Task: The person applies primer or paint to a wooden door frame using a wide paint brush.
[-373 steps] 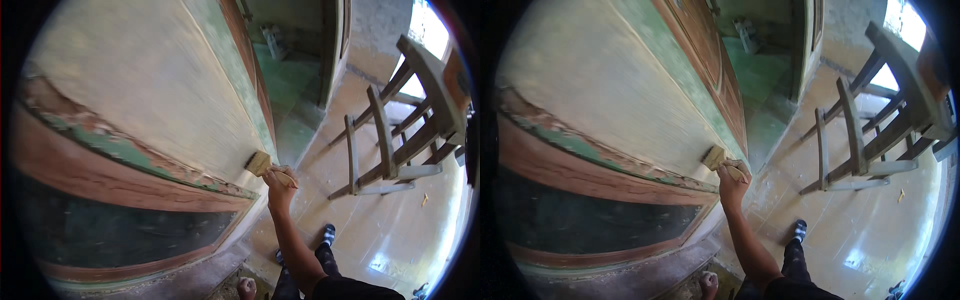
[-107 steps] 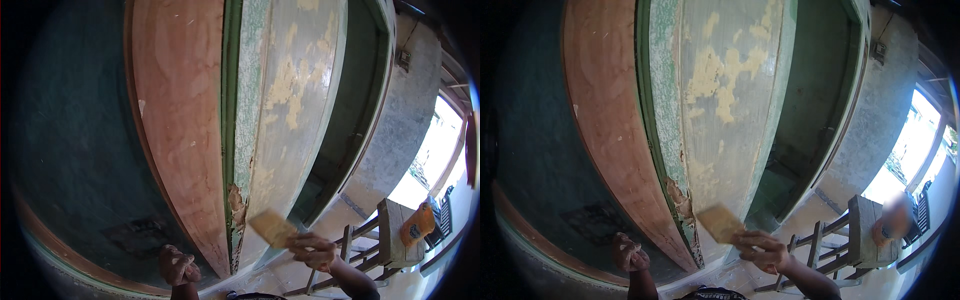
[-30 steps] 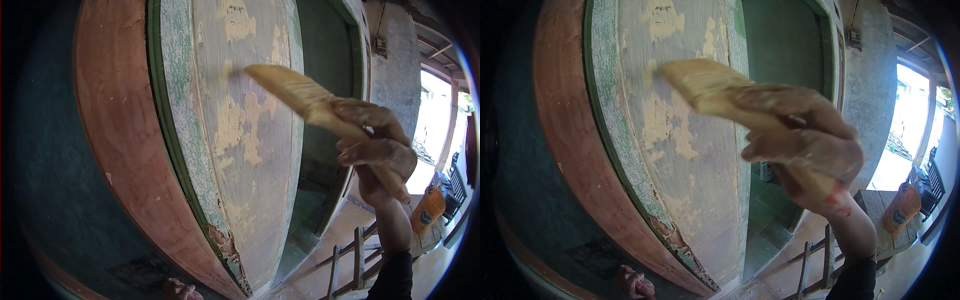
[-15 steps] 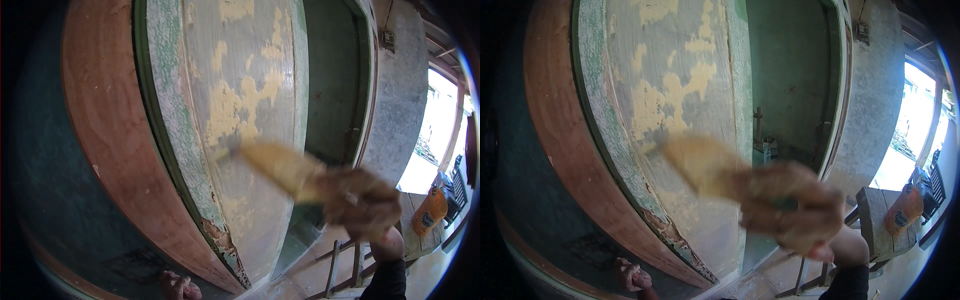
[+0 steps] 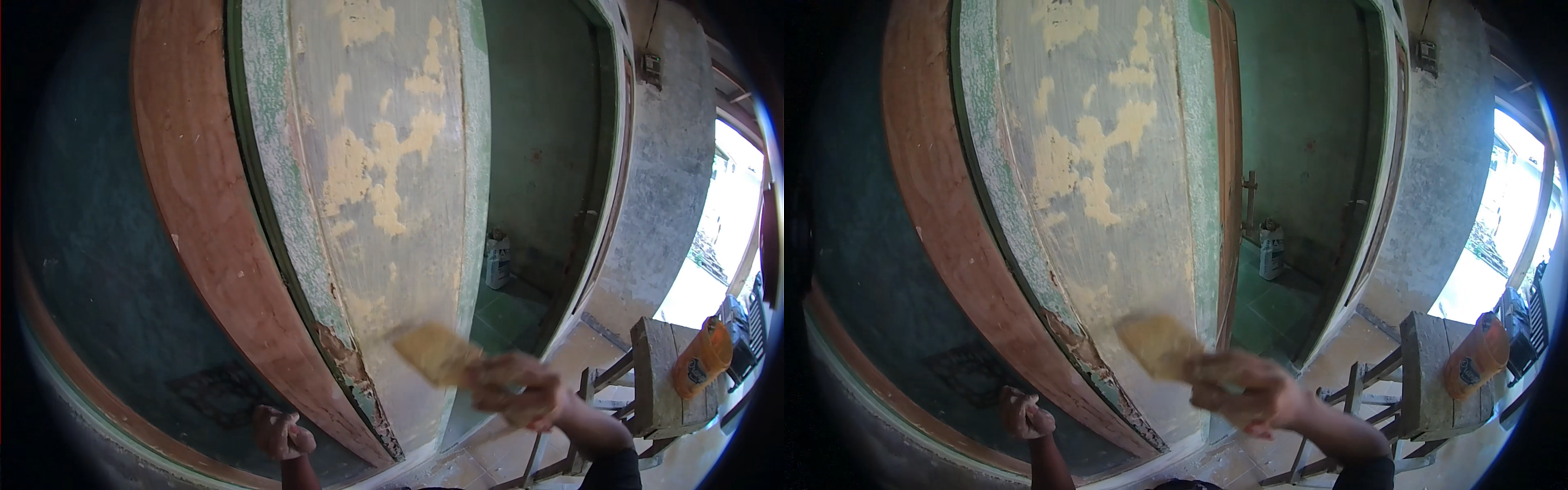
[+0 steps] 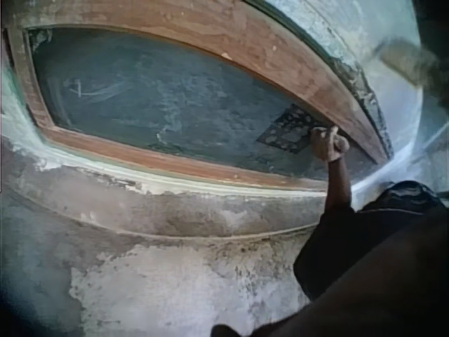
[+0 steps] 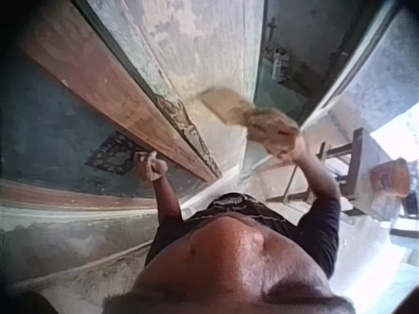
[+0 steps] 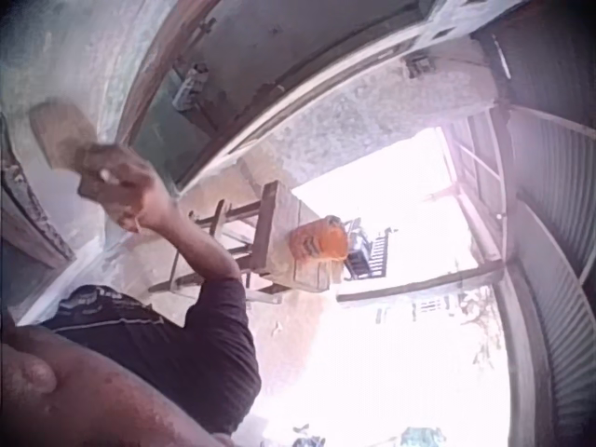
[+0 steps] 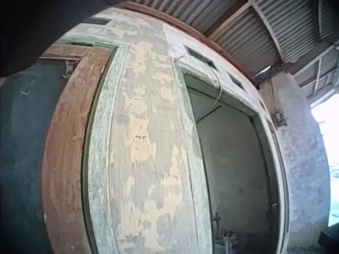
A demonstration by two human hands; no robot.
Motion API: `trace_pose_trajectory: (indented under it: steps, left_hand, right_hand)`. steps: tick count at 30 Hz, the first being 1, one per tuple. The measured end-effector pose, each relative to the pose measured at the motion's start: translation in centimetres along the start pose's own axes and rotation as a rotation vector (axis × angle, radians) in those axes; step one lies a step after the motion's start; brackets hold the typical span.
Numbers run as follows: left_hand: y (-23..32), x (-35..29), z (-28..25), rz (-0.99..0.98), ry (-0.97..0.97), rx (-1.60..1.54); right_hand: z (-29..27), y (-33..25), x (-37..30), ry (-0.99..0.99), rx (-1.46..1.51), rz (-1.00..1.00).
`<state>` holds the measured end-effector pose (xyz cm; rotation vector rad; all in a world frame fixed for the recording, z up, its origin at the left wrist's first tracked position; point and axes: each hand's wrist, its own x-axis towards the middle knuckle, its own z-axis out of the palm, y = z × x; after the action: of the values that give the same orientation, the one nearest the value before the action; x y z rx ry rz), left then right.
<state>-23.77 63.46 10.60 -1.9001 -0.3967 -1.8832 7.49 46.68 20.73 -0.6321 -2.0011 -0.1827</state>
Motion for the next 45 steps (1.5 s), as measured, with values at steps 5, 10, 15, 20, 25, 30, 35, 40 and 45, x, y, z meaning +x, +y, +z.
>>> trace_pose_trajectory:
  steps: [5, 10, 15, 20, 25, 30, 35, 40, 45]
  left_hand:
    - [0.0, 0.8, 0.0, 0.039, 0.062, 0.078]
    - [1.5, -0.1, 0.0, -0.105, 0.102, -0.084]
    - [6.0, -5.0, -2.4, -0.301, 0.063, -0.158]
    - [13.2, -9.4, -4.2, -0.720, -0.365, -0.390]
    - [20.8, -11.1, -6.2, -1.010, -1.071, -0.420]
    - [24.9, -15.0, -8.3, -0.989, -1.281, -0.485]
    - [29.4, -16.7, -10.2, -0.933, -1.066, -0.509]
    - [31.9, -14.9, -11.6, -0.937, -1.211, -0.517]
    - [34.7, -14.7, -14.8, -0.794, -0.949, -0.512]
  right_hand:
    - [-4.9, 2.5, 7.0, 0.226, -0.291, -0.223]
    - [-2.5, 4.5, 2.7, 0.169, -0.146, 0.064]
    - [5.9, 2.2, -10.8, 0.007, -0.026, 0.244]
    - [10.5, -2.8, -18.9, -0.229, 0.128, 0.695]
    - [12.1, -7.1, -20.9, -0.389, 0.212, 0.867]
    - [13.8, -9.5, -25.9, -0.329, 0.244, 0.911]
    - [13.6, -13.2, -26.5, -0.306, 0.266, 0.852]
    - [12.2, -16.8, -26.8, -0.401, 0.285, 0.934]
    - [11.5, -21.5, -26.6, -0.350, 0.276, 0.947]
